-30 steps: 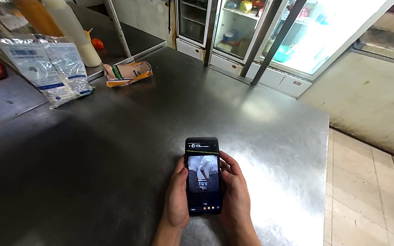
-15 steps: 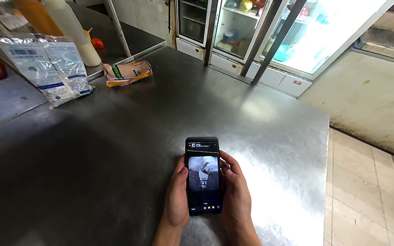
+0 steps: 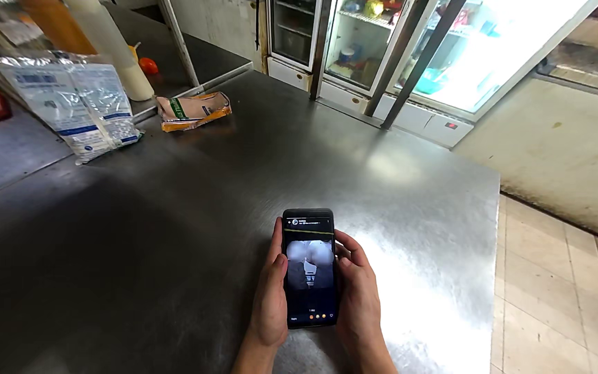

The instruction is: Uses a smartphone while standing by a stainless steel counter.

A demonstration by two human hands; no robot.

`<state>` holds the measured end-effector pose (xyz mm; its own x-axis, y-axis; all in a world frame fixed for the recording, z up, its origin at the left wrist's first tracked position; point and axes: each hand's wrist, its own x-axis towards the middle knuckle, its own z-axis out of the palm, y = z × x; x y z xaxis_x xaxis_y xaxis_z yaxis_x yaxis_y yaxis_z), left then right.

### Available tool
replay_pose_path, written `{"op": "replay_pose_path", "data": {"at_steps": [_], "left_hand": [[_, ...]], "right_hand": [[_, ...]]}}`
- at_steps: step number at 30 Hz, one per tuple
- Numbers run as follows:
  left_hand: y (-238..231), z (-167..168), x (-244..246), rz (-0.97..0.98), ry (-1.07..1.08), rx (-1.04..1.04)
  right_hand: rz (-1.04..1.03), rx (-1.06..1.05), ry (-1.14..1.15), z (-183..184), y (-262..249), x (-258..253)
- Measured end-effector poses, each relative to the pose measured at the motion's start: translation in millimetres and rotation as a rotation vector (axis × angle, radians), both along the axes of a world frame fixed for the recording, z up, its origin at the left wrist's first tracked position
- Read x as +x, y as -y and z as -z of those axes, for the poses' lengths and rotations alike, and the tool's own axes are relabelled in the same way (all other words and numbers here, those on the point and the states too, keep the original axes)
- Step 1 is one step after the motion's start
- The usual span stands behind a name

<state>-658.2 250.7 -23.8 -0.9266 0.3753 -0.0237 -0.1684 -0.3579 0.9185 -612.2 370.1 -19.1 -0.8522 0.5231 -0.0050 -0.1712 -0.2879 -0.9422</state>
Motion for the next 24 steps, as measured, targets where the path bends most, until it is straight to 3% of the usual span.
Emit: {"op": "replay_pose_path", "data": {"at_steps": [9, 24], "left_hand": [[0.7, 0.0, 2.6, 0.004, -0.075, -0.073], [1.1, 1.6, 1.2, 0.046, -0.034, 0.051]], "right_hand": [[0.019, 0.16, -0.047, 5.2, -1.5, 1.6], [0.034, 0.113, -0.066, 4.0, -0.1, 0.9]]}}
